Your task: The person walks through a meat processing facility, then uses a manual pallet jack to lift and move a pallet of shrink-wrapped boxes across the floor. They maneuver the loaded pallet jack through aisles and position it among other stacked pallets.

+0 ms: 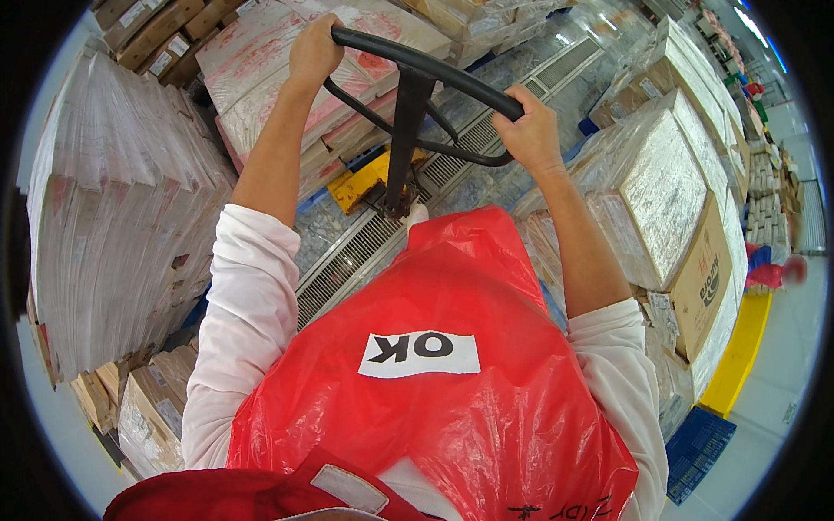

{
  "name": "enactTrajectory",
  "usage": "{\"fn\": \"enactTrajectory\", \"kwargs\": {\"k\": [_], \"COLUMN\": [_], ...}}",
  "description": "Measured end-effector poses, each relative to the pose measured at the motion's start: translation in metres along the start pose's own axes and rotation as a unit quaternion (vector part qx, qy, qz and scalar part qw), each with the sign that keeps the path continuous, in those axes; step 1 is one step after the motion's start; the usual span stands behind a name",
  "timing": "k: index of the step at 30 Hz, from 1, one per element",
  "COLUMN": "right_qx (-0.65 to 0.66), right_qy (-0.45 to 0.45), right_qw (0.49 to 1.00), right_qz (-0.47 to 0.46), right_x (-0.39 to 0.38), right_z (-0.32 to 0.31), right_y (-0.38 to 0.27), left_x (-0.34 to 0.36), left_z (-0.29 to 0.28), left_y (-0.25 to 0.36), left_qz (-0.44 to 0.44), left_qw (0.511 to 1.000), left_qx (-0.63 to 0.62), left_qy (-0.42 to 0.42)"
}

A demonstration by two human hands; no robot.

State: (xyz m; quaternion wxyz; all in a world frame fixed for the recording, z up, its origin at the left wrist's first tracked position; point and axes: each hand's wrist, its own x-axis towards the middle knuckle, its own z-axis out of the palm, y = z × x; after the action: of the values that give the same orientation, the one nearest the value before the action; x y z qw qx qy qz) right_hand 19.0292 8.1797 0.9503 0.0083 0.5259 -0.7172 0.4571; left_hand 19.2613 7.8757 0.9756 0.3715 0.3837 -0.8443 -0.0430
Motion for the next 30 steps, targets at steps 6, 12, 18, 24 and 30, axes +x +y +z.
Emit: {"fn": "enactTrajectory", "kwargs": {"k": [6, 12, 18, 24, 30], "right_qx": [0.002, 0.0, -0.009, -0.008, -0.009], "right_qy": [0.0, -0.003, 0.0, 0.002, 0.0], "right_qw": [1.0, 1.0, 1.0, 1.0, 1.0], "right_qz": [0.007, 0.004, 0.007, 0.003, 0.0], "right_x": [-0.0004, -0.0005, 0.0, -0.0005, 0.0002], "right_z": [-0.0009, 0.0001, 0.0009, 0.0016, 0.0023], "right_y": [-0.0047, 0.0003, -0.0016, -0.005, 0.0014], "left_x": [-0.0018, -0.0019, -0.0018, -0.0031, -0.0025], "left_z": [-0.002, 0.0013, 0.0012, 0.0008, 0.0064], "left_y": [0.0036, 0.0009, 0.003, 0.002, -0.0027], "left_qz": [-0.01, 0.002, -0.007, -0.008, 0.008], "left_qw": [1.0, 1.0, 1.0, 1.0, 1.0], "left_qx": [0.004, -0.003, 0.003, 0.0, -0.004], "left_qy": [-0.004, 0.001, -0.002, 0.0, 0.01]}}
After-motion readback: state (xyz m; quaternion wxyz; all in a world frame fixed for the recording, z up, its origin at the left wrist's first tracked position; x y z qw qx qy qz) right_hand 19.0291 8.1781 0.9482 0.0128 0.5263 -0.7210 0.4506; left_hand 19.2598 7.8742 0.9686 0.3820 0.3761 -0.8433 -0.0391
